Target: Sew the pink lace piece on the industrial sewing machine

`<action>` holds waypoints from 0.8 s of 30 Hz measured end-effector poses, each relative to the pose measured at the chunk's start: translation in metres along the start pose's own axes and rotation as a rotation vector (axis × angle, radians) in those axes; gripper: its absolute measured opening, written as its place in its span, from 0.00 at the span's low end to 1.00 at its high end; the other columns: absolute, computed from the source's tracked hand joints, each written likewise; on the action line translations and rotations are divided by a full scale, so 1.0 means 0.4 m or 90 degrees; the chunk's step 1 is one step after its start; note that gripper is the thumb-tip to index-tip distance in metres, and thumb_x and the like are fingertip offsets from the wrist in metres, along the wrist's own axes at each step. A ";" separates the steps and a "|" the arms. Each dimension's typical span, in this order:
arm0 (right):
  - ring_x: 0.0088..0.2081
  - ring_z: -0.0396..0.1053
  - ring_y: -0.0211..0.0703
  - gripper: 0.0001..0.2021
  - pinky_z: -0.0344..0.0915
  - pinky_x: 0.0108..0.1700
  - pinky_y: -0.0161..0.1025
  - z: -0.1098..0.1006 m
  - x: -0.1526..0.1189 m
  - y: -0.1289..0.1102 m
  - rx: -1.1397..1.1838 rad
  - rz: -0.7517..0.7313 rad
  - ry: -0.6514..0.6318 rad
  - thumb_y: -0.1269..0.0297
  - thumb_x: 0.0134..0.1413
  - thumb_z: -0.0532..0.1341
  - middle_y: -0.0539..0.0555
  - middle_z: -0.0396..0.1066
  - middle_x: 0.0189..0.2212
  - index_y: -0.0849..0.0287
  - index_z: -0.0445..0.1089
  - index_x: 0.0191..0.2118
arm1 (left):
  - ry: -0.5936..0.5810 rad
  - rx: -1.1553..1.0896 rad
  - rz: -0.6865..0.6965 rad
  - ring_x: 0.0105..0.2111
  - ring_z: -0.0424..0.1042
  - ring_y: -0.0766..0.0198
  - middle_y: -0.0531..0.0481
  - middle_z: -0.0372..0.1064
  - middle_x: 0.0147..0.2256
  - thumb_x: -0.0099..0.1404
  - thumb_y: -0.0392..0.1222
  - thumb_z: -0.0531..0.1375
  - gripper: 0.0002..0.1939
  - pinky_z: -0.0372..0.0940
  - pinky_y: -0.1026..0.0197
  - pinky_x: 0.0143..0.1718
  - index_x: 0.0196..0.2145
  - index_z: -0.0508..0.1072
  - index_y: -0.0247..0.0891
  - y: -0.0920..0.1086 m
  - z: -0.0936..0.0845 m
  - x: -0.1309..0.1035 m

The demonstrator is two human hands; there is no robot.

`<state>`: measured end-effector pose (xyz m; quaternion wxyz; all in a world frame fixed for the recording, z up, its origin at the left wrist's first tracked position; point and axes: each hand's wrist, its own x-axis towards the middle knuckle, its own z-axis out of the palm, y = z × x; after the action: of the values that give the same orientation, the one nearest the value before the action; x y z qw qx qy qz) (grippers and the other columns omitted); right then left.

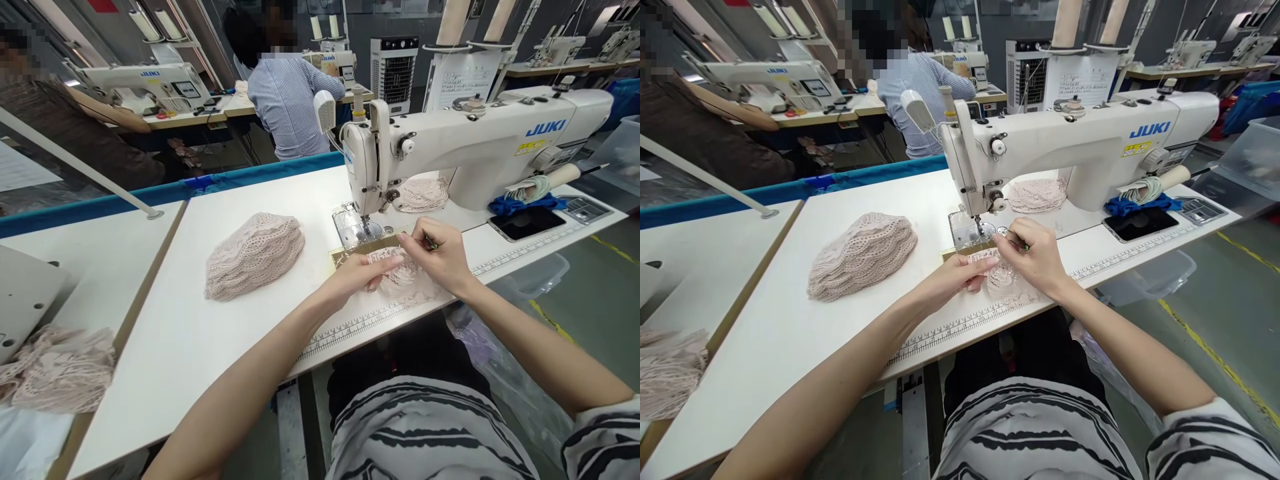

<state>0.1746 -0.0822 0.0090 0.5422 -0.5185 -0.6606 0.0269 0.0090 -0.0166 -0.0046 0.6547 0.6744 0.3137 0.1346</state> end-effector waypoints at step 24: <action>0.23 0.49 0.33 0.19 0.49 0.27 0.36 0.031 -0.010 0.005 0.117 0.074 -0.001 0.65 0.57 0.60 0.44 0.51 0.18 0.57 0.52 0.20 | -0.016 -0.298 0.030 0.29 0.70 0.69 0.49 0.71 0.28 0.55 0.49 0.69 0.18 0.65 0.59 0.41 0.34 0.76 0.29 0.005 0.018 0.003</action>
<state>0.1664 -0.0775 0.0001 0.5846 -0.5042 -0.6244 0.1189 0.0147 -0.0213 -0.0039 0.7941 0.5127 0.2498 0.2102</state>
